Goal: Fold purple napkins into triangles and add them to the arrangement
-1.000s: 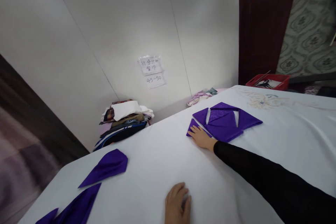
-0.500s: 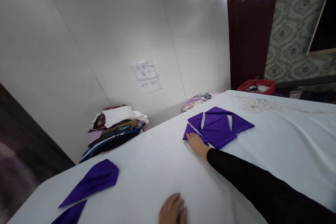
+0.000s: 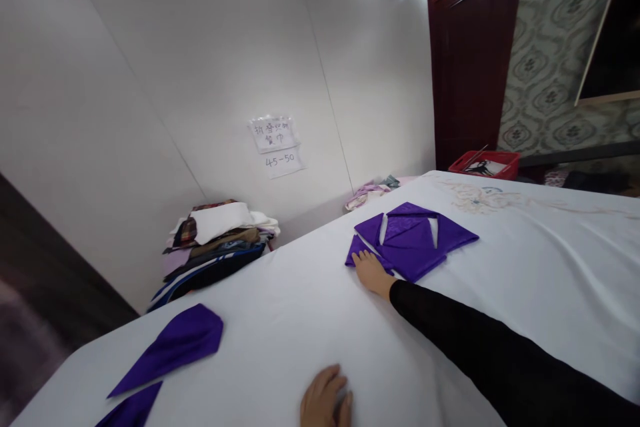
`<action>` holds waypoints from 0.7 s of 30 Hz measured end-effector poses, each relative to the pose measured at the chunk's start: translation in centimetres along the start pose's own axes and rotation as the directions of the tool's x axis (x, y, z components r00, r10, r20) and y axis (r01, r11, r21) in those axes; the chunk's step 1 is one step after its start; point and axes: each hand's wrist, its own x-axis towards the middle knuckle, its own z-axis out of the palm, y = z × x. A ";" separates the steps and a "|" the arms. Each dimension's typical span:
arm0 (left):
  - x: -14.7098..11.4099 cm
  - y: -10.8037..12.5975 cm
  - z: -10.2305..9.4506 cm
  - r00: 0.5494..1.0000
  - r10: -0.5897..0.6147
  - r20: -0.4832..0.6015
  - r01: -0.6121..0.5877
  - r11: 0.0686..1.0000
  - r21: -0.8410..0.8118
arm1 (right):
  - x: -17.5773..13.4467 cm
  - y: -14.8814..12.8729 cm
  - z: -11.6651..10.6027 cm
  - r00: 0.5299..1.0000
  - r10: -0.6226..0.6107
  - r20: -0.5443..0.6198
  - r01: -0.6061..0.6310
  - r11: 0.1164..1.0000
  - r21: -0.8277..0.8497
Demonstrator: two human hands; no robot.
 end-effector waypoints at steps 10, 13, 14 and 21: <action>1.8 3.9 -3.0 0.999 0.014 0.037 -0.016 0.999 0.044 | -3.3 1.8 -1.2 0.999 -0.040 0.020 0.041 0.999 -0.028; 2.0 4.6 -3.5 0.999 -0.011 0.041 0.009 0.998 0.061 | -3.1 2.3 -1.6 0.998 -0.062 0.018 0.063 0.996 -0.057; 2.0 4.8 -3.5 0.999 -0.017 0.041 0.015 0.998 0.065 | -2.9 2.2 -1.7 0.997 -0.076 0.017 0.077 0.995 -0.065; 1.9 4.8 -3.3 0.997 -0.039 0.063 0.034 0.996 0.086 | -0.1 0.2 -1.2 0.989 -0.147 0.013 0.148 0.986 -0.081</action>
